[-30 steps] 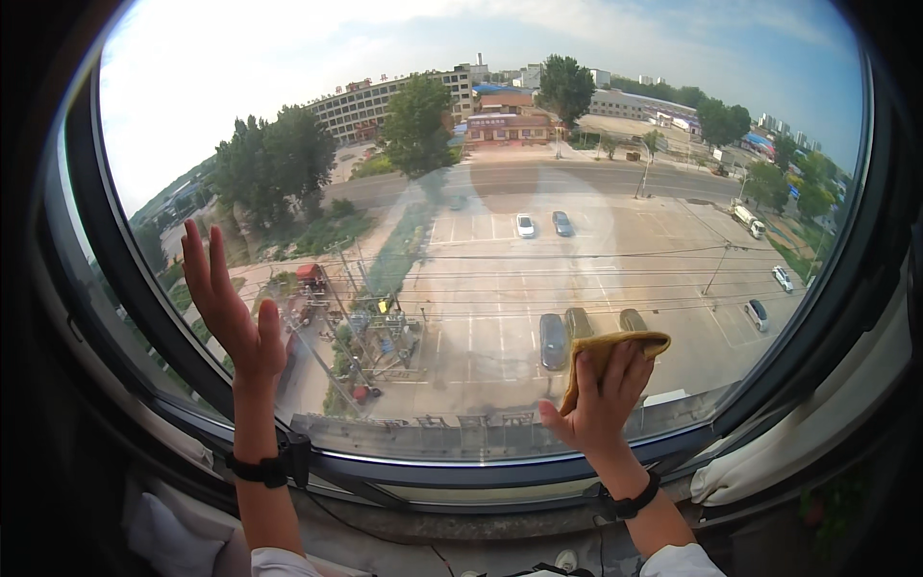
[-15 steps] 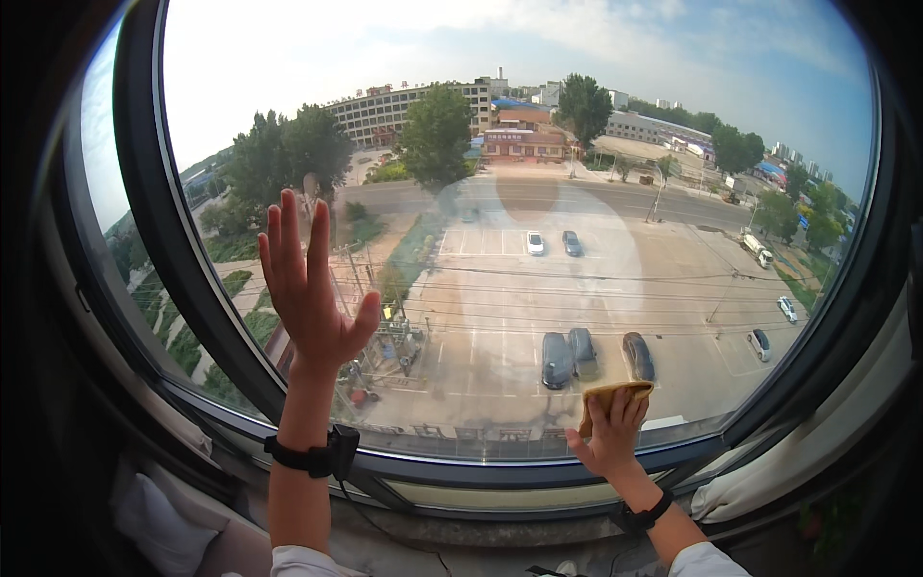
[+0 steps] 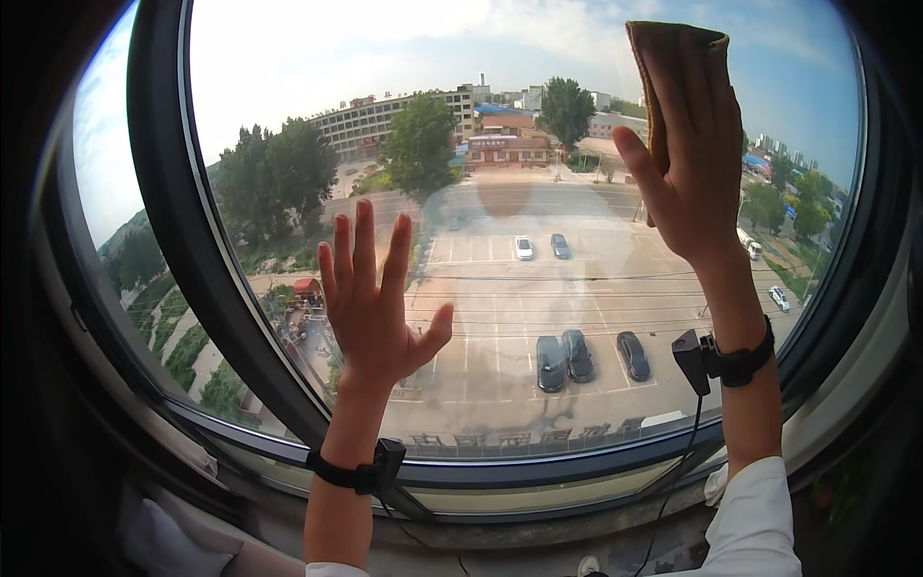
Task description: The person cleans a table and a window glass using a yellow cloth by hand.
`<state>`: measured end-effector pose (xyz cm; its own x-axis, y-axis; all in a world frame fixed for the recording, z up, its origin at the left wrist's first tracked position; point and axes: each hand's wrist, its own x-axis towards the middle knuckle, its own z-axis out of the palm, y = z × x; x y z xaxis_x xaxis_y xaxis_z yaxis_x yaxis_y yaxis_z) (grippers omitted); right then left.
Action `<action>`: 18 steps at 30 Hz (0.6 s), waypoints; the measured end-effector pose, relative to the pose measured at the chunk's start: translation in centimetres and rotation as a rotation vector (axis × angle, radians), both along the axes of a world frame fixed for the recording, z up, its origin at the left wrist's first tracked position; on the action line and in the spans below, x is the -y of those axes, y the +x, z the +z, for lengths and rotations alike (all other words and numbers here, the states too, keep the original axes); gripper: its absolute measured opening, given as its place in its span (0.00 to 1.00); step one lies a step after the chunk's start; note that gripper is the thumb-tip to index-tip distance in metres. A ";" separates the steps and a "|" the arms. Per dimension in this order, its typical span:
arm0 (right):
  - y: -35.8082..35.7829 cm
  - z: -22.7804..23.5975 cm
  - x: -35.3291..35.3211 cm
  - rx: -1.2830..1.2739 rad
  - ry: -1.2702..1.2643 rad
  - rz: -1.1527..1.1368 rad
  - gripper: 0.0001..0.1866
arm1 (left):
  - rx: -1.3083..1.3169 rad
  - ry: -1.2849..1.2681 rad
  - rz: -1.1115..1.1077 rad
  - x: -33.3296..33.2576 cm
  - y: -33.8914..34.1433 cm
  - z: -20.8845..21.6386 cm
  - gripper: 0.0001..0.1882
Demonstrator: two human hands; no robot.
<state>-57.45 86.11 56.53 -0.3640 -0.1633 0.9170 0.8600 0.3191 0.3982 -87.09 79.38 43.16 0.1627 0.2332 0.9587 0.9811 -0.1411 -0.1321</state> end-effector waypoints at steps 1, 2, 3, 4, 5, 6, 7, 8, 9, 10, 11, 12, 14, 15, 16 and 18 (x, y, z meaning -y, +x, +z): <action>-0.6 0.8 0.1 0.028 0.134 0.029 0.31 | -0.005 -0.001 -0.012 -0.1 0.3 0.1 0.41; -0.5 1.1 0.0 0.016 0.155 0.019 0.31 | 0.007 0.000 -0.027 -0.2 0.8 0.1 0.41; -0.7 1.2 -0.2 -0.002 0.173 0.014 0.30 | 0.007 0.001 -0.024 -0.2 0.7 0.1 0.40; -0.7 1.0 -0.3 -0.007 0.168 0.017 0.30 | 0.006 0.008 -0.023 -0.1 0.7 0.1 0.39; -0.5 0.9 -0.5 -0.024 0.172 0.011 0.30 | 0.006 0.015 -0.024 0.0 0.8 0.1 0.38; -0.5 0.9 -0.6 -0.041 0.180 0.010 0.30 | 0.002 0.013 -0.018 0.2 0.7 0.2 0.38; -0.5 0.8 -0.6 -0.045 0.178 0.014 0.30 | -0.016 0.006 0.008 0.4 0.7 0.3 0.39; -0.4 0.8 -0.4 -0.053 0.181 0.020 0.30 | -0.034 0.000 0.032 0.5 0.8 0.5 0.41; -0.2 0.6 -0.3 -0.054 0.177 0.018 0.30 | -0.031 -0.010 0.027 0.6 1.1 0.5 0.41; 0.4 0.4 -0.3 -0.045 0.134 0.006 0.32 | -0.010 -0.012 0.008 0.6 1.5 0.5 0.41; 0.4 -0.5 0.0 -0.042 0.127 0.000 0.32 | 0.010 -0.013 -0.012 0.6 1.8 0.5 0.41; 0.0 -2.4 0.6 -0.098 0.051 0.019 0.33 | 0.009 -0.022 -0.018 0.8 1.8 0.5 0.41; -1.5 -8.4 0.7 -0.208 -0.085 0.027 0.37 | 0.033 -0.047 -0.093 1.3 1.1 -0.3 0.41; -2.5 -12.1 1.6 -0.250 -0.213 0.032 0.38 | 0.025 -0.045 -0.082 1.6 0.6 -0.8 0.41; -3.1 -16.0 2.5 -0.254 -0.321 0.021 0.38 | 0.059 -0.045 -0.145 2.4 0.2 -1.2 0.38; -3.4 -24.9 3.9 -0.217 -0.454 0.018 0.36 | 0.076 -0.064 -0.180 3.3 -0.5 -2.1 0.35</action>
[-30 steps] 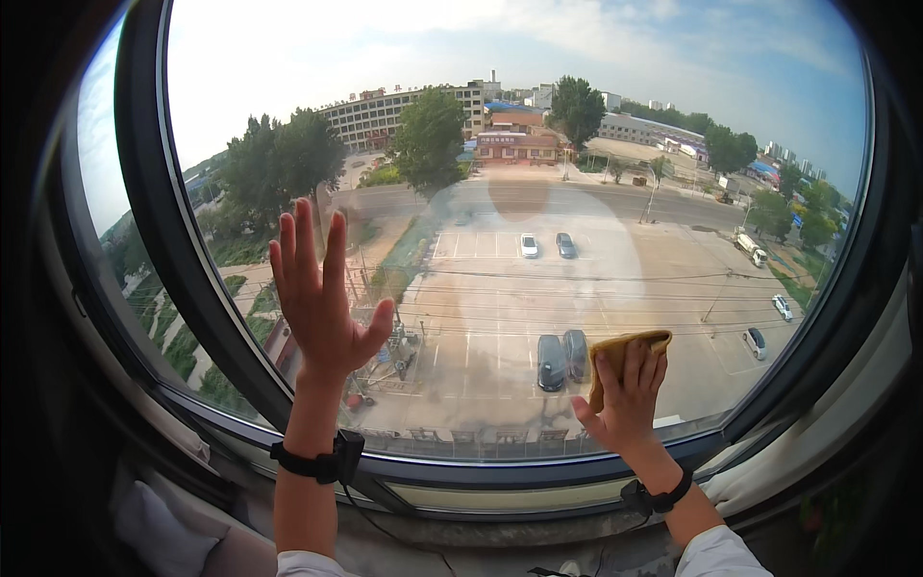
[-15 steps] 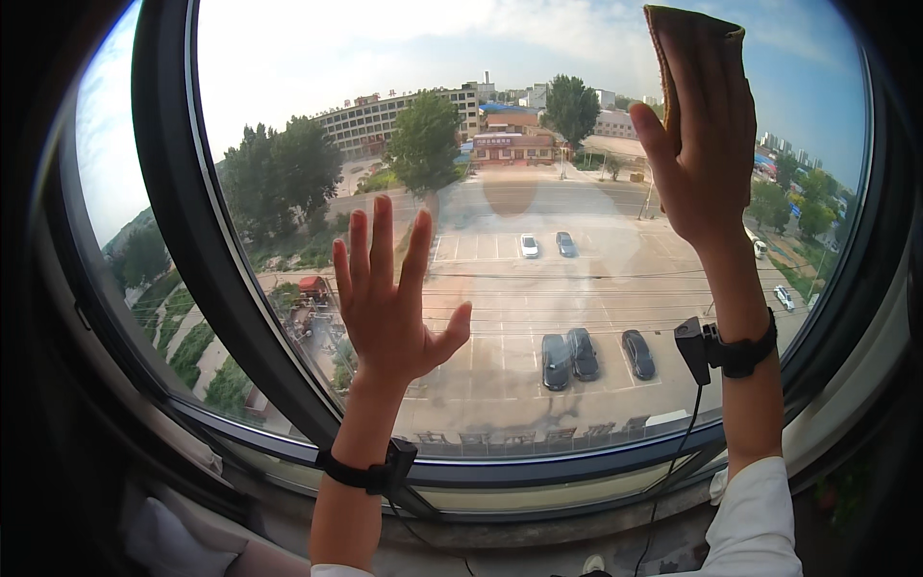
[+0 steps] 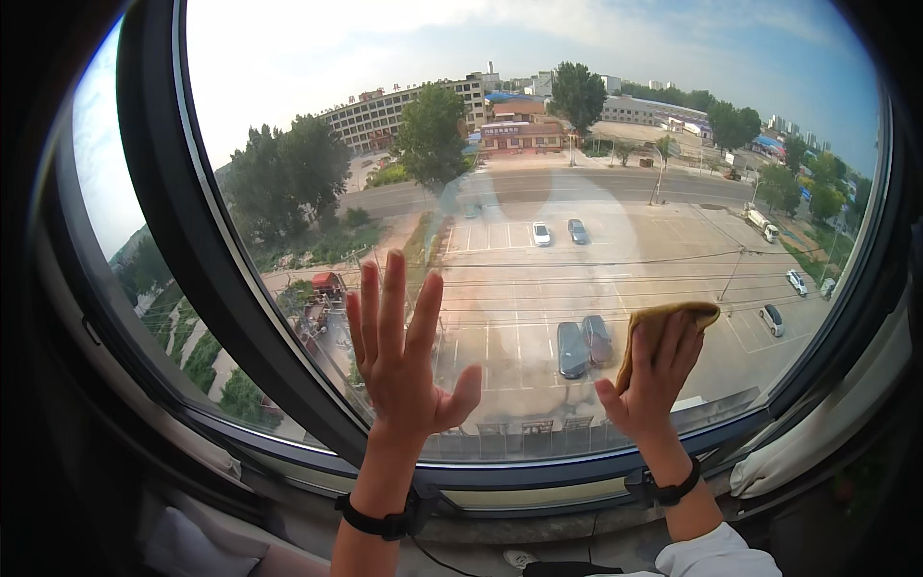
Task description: The person cleans a table and a window glass using a yellow cloth by hand.
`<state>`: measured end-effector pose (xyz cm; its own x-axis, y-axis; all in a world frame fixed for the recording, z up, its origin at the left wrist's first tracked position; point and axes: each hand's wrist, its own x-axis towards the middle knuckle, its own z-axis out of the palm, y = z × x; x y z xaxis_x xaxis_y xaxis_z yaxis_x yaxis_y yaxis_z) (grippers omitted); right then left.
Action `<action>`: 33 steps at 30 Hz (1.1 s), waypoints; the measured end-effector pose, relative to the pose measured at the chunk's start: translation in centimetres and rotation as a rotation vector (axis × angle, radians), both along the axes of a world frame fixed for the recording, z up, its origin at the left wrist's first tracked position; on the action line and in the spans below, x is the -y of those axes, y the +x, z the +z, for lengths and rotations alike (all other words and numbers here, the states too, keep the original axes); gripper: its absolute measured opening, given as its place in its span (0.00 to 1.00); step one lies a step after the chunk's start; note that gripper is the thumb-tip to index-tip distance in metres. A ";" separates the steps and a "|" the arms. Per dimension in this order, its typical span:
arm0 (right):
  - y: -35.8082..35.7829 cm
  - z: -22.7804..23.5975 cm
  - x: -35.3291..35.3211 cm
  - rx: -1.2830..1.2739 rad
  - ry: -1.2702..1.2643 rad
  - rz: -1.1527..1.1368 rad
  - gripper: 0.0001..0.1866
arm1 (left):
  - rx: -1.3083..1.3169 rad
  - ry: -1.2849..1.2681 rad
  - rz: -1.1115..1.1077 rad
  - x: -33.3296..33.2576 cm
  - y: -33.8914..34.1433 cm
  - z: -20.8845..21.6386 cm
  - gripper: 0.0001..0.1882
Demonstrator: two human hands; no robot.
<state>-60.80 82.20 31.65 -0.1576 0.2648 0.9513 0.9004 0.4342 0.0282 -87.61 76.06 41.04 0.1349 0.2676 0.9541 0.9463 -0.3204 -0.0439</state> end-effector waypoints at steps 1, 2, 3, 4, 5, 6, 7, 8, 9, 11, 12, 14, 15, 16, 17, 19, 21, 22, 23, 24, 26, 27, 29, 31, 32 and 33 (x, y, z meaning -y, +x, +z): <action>0.1 -4.2 0.8 0.022 -0.063 0.000 0.35 | -0.011 0.000 -0.007 0.1 -0.5 0.2 0.35; 0.8 -9.0 1.2 0.048 -0.097 -0.007 0.33 | -0.011 0.005 0.010 0.2 -0.7 0.5 0.35; 1.5 -13.4 1.9 0.074 -0.134 -0.015 0.31 | -0.011 0.008 0.026 0.0 -1.1 0.7 0.36; 1.7 -15.9 3.0 0.058 -0.263 0.012 0.28 | -0.046 0.030 0.036 -0.1 -1.8 1.3 0.37; 1.5 -18.2 3.9 0.037 -0.391 0.049 0.25 | -0.062 0.031 0.032 -0.2 -2.7 1.7 0.37; 1.5 -20.8 4.4 0.053 -0.456 0.109 0.26 | -0.086 0.068 0.073 0.0 -3.6 1.9 0.37; 1.7 -22.8 4.5 0.071 -0.516 0.165 0.27 | -0.107 0.110 0.109 0.0 -4.4 2.1 0.37; 1.9 -24.3 4.5 0.091 -0.490 0.148 0.28 | -0.119 0.116 0.147 0.2 -5.0 2.1 0.37; 1.6 -24.8 4.7 0.111 -0.471 0.132 0.28 | -0.116 0.119 0.163 0.6 -5.8 1.9 0.38; 1.0 -25.4 4.4 0.130 -0.372 0.101 0.30 | -0.116 0.130 0.195 0.4 -7.1 1.4 0.39; 0.6 -26.1 4.0 0.078 -0.324 0.067 0.25 | -0.122 0.132 0.191 0.4 -7.4 1.2 0.39; 0.4 -27.0 3.7 0.024 -0.275 0.031 0.23 | -0.193 0.160 0.190 0.5 -7.8 0.8 0.39; 0.7 -27.3 3.7 0.026 -0.287 0.034 0.24 | -0.192 0.159 0.187 0.5 -7.8 0.8 0.39; 0.9 -27.5 3.7 0.029 -0.299 0.036 0.26 | -0.189 0.120 0.211 0.6 -7.6 0.9 0.38; 1.0 -27.6 3.6 0.032 -0.301 0.033 0.26 | -0.185 0.081 0.235 0.8 -7.4 0.9 0.38; 0.9 -27.2 3.2 -0.004 -0.269 -0.003 0.29 | -0.186 0.070 0.222 0.5 -6.8 1.0 0.38; 0.6 -25.9 2.9 -0.014 -0.245 -0.057 0.32 | -0.177 0.034 0.223 0.3 -6.4 0.8 0.38; 0.3 -24.4 2.5 -0.033 -0.211 -0.035 0.33 | -0.153 0.051 0.212 0.3 -6.2 0.4 0.36; 0.0 -22.6 2.2 -0.051 -0.176 -0.014 0.34 | -0.149 0.053 0.204 0.3 -6.2 0.2 0.36; 0.0 -20.6 1.9 -0.061 -0.134 -0.009 0.34 | -0.159 0.046 0.217 0.2 -6.0 -0.1 0.36; -0.1 -16.3 1.0 -0.078 -0.098 -0.009 0.35 | -0.168 0.030 0.228 -0.6 -5.2 -0.4 0.34; -0.2 -13.8 0.9 -0.075 -0.061 -0.035 0.35 | -0.161 0.030 0.206 -0.8 -4.9 -0.4 0.34; -0.9 -8.9 0.8 -0.086 0.008 -0.004 0.38 | -0.135 0.015 0.218 -0.6 -4.7 -0.4 0.34; -2.6 -4.0 0.7 -0.156 0.049 -0.019 0.39 | -0.125 0.011 0.214 -0.7 -4.4 -0.1 0.34; -2.9 -1.9 0.7 -0.172 0.064 -0.040 0.40 | -0.102 0.009 0.191 -0.9 -4.0 -0.1 0.35; -3.2 0.6 0.8 -0.174 0.097 -0.051 0.40 | -0.089 0.012 0.177 -1.0 -3.6 0.1 0.35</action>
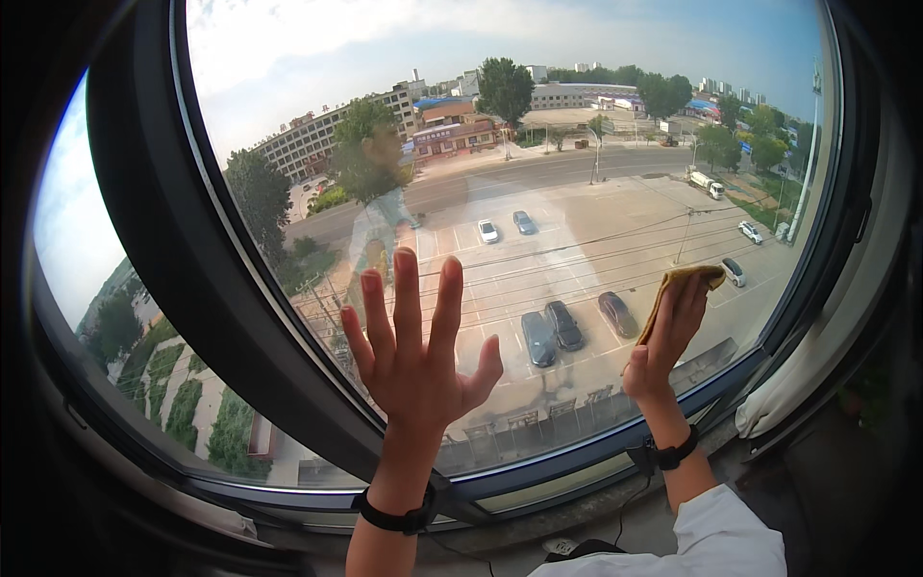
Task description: The person cleans a table and a window glass using a yellow cloth by hand.
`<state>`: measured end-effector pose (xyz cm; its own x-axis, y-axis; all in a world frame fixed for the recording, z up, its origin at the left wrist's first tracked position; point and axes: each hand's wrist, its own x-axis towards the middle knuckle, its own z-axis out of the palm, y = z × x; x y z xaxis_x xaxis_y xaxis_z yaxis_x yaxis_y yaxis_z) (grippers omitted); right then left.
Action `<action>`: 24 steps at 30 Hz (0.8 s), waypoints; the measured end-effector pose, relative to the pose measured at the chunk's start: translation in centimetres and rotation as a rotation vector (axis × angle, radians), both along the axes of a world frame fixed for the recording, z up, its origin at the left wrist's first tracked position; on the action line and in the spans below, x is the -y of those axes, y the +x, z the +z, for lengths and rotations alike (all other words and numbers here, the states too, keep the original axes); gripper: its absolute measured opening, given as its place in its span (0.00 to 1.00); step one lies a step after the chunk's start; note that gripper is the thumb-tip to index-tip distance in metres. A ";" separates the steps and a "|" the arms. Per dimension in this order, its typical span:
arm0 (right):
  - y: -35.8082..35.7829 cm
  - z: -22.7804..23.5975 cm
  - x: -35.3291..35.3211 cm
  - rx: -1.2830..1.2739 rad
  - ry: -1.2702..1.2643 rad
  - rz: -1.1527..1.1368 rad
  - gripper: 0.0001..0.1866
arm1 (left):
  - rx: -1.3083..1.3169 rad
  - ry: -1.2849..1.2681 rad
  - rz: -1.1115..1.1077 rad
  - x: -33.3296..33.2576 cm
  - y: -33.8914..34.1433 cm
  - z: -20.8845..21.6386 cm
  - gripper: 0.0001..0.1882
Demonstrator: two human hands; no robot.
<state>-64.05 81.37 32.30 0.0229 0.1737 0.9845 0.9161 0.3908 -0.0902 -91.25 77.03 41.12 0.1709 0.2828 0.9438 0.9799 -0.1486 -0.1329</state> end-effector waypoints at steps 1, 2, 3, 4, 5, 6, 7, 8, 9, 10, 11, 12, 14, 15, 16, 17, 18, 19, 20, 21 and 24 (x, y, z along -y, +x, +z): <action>-0.5 1.7 -0.5 -0.005 0.013 -0.011 0.41 | -0.004 -0.012 -0.010 -0.1 0.0 -0.1 0.36; -0.7 4.0 -0.5 -0.007 0.021 -0.034 0.40 | -0.005 -0.023 -0.030 -0.2 0.1 0.0 0.37; -1.4 5.8 -1.3 0.006 0.031 -0.068 0.39 | -0.073 -0.030 -0.006 -0.3 -0.5 -0.2 0.35; -1.5 8.0 -1.6 0.033 0.045 -0.051 0.37 | -0.077 -0.029 -0.005 -0.3 -0.7 -0.3 0.35; -1.9 10.3 -1.7 0.035 0.034 -0.018 0.36 | -0.066 -0.028 -0.002 -0.3 -0.8 -0.4 0.35; -1.4 12.7 -1.7 0.048 0.049 -0.037 0.35 | -0.055 -0.020 -0.020 -0.3 -0.3 -0.3 0.36; -0.2 15.2 -2.1 0.131 0.145 -0.052 0.34 | -0.052 -0.020 -0.042 -0.3 0.4 -0.3 0.36; 0.1 17.8 -2.3 0.171 0.254 -0.054 0.33 | -0.030 -0.011 -0.069 -0.4 1.0 -0.3 0.36; 0.2 20.1 -2.7 0.207 0.360 -0.055 0.31 | -0.010 0.001 -0.086 -0.4 1.3 -0.2 0.36; -0.4 22.5 -2.7 0.231 0.432 0.052 0.30 | -0.008 0.000 -0.091 -0.4 1.5 -0.2 0.36; -1.6 24.0 -1.9 0.155 0.361 -0.068 0.33 | -0.009 -0.006 -0.088 -0.4 1.8 -0.3 0.35; -2.9 24.6 -1.8 0.075 0.291 -0.178 0.35 | -0.011 -0.010 -0.074 -0.4 1.9 -0.5 0.35; -4.3 24.4 -1.9 0.043 0.318 -0.203 0.34 | -0.012 0.001 -0.079 -0.6 2.0 -0.9 0.35; -4.7 24.2 -1.9 0.009 0.347 -0.221 0.33 | -0.014 0.014 -0.077 -0.6 1.8 -1.2 0.35; -4.9 23.9 -1.6 0.008 0.347 -0.221 0.33 | -0.014 0.014 -0.077 -0.6 1.9 -1.3 0.35; -4.9 23.5 -0.9 0.020 0.302 -0.205 0.33 | -0.013 0.006 -0.075 -0.5 2.0 -1.4 0.35; -4.9 23.3 -0.5 0.031 0.255 -0.191 0.34 | -0.012 -0.002 -0.076 -0.3 2.1 -1.4 0.35; -4.8 23.2 -0.7 0.032 0.255 -0.197 0.34 | -0.011 -0.002 -0.082 -0.3 2.1 -1.4 0.35; -4.7 22.9 -1.1 0.034 0.285 -0.206 0.34 | -0.010 -0.003 -0.079 -0.3 2.1 -1.4 0.36; -4.6 22.9 -1.2 0.038 0.315 -0.215 0.34 | -0.007 -0.004 -0.076 -0.3 2.2 -1.4 0.36; -4.4 22.5 -1.1 0.065 0.326 -0.145 0.34 | 0.001 0.000 -0.091 -0.4 2.2 -1.5 0.37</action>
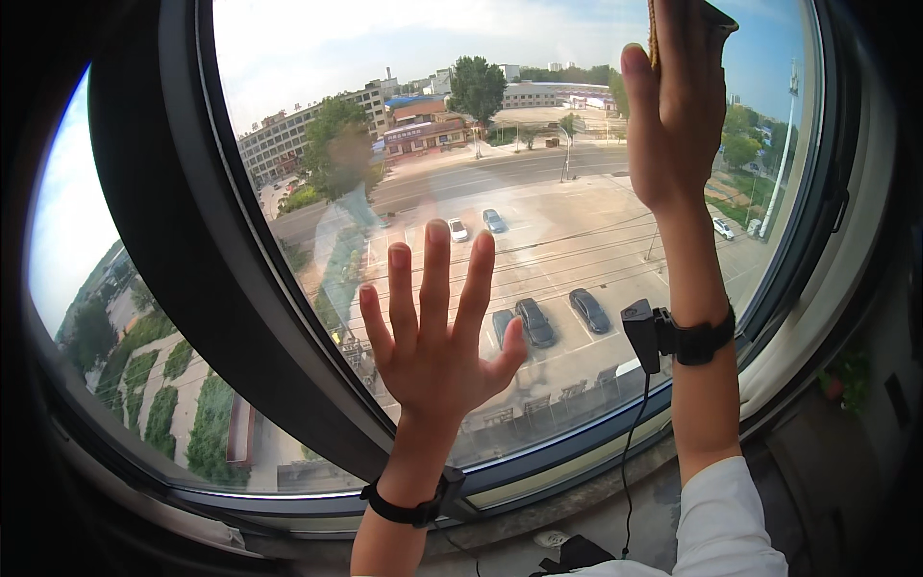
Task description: The person cleans a table and a window glass using a yellow cloth by hand.
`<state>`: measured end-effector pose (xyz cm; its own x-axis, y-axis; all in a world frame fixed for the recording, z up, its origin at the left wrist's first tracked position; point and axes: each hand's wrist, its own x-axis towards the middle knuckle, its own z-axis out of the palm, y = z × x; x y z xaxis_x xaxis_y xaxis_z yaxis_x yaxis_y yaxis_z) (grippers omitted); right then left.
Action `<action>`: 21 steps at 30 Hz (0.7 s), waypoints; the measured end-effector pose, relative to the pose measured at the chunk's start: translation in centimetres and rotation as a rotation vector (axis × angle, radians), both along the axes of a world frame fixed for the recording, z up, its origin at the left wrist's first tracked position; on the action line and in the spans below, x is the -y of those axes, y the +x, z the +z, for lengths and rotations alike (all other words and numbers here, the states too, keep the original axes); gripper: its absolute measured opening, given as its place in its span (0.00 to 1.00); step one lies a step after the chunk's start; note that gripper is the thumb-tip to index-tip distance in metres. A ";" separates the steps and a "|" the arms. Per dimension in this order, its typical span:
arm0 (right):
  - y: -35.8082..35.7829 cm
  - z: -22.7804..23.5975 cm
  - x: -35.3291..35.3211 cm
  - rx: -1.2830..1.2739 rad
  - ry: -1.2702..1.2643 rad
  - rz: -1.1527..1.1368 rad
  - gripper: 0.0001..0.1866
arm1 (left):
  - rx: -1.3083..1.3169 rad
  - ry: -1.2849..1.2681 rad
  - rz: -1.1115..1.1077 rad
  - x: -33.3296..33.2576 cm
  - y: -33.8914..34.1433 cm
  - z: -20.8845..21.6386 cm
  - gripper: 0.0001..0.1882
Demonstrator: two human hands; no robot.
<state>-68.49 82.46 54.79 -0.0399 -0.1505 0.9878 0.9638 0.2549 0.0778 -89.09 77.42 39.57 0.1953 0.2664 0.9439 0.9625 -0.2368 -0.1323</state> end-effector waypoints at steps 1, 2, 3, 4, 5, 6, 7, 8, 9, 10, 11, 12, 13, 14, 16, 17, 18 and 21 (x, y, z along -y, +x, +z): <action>0.1 -0.3 -0.1 0.003 0.000 -0.004 0.34 | 0.005 0.006 -0.005 0.0 0.1 -0.1 0.39; 0.2 -0.6 -0.1 -0.013 -0.007 -0.018 0.34 | 0.008 0.005 -0.009 -0.1 0.3 -0.2 0.39; 0.3 -0.7 -0.1 -0.031 -0.015 -0.034 0.34 | 0.005 0.016 -0.018 -0.1 0.4 -0.3 0.39; 0.6 -0.7 -0.1 -0.031 -0.015 -0.038 0.34 | 0.002 0.028 -0.029 -0.1 0.6 -0.3 0.39; 0.8 -0.6 -0.1 -0.018 0.002 -0.047 0.34 | 0.002 0.027 -0.034 -0.1 0.8 -0.3 0.39; 1.0 -0.7 -0.2 -0.008 0.019 -0.054 0.34 | 0.007 0.024 -0.047 -0.1 0.8 -0.3 0.39; 1.1 -0.8 -0.3 -0.010 0.019 -0.058 0.34 | 0.013 0.021 -0.060 -0.1 0.9 -0.5 0.39; 1.1 -0.9 -0.6 -0.004 0.032 -0.037 0.34 | 0.011 0.021 -0.064 -0.1 1.0 -0.7 0.39; 1.2 -0.9 -0.5 0.003 0.054 -0.024 0.34 | 0.018 0.010 -0.064 -0.2 1.1 -1.0 0.38; 1.2 -1.1 -0.3 0.003 0.064 -0.037 0.34 | 0.027 -0.002 -0.063 -0.2 1.2 -1.3 0.38; 1.0 -1.3 -0.1 -0.033 0.014 -0.049 0.34 | 0.021 -0.011 -0.057 -0.1 1.2 -1.9 0.37; 0.9 -1.6 0.1 -0.063 -0.043 -0.049 0.34 | 0.018 -0.025 -0.055 0.1 1.4 -2.6 0.36; 1.1 -1.7 0.1 -0.076 -0.058 0.006 0.35 | 0.001 -0.012 -0.048 0.1 1.5 -3.4 0.36; 1.6 -1.7 -0.7 -0.068 0.001 0.138 0.35 | -0.015 0.000 -0.038 0.0 1.6 -4.2 0.35; 3.9 -1.8 -2.0 0.078 0.116 0.050 0.31 | -0.027 -0.024 -0.041 0.3 2.2 -5.2 0.33; 4.5 -1.8 -2.3 0.096 0.155 0.036 0.31 | -0.021 -0.018 -0.038 0.4 2.4 -5.8 0.33; 4.3 -1.9 -2.3 0.097 0.156 0.046 0.31 | -0.022 -0.008 -0.037 0.2 2.4 -6.4 0.33; 3.9 -2.3 -2.5 0.088 0.168 0.019 0.32 | -0.034 -0.006 -0.034 0.1 2.2 -7.9 0.33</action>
<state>-64.61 84.96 52.48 -0.1208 -0.3146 0.9415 0.9464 0.2497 0.2049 -86.93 77.36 31.70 0.2367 0.2645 0.9349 0.9487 -0.2704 -0.1637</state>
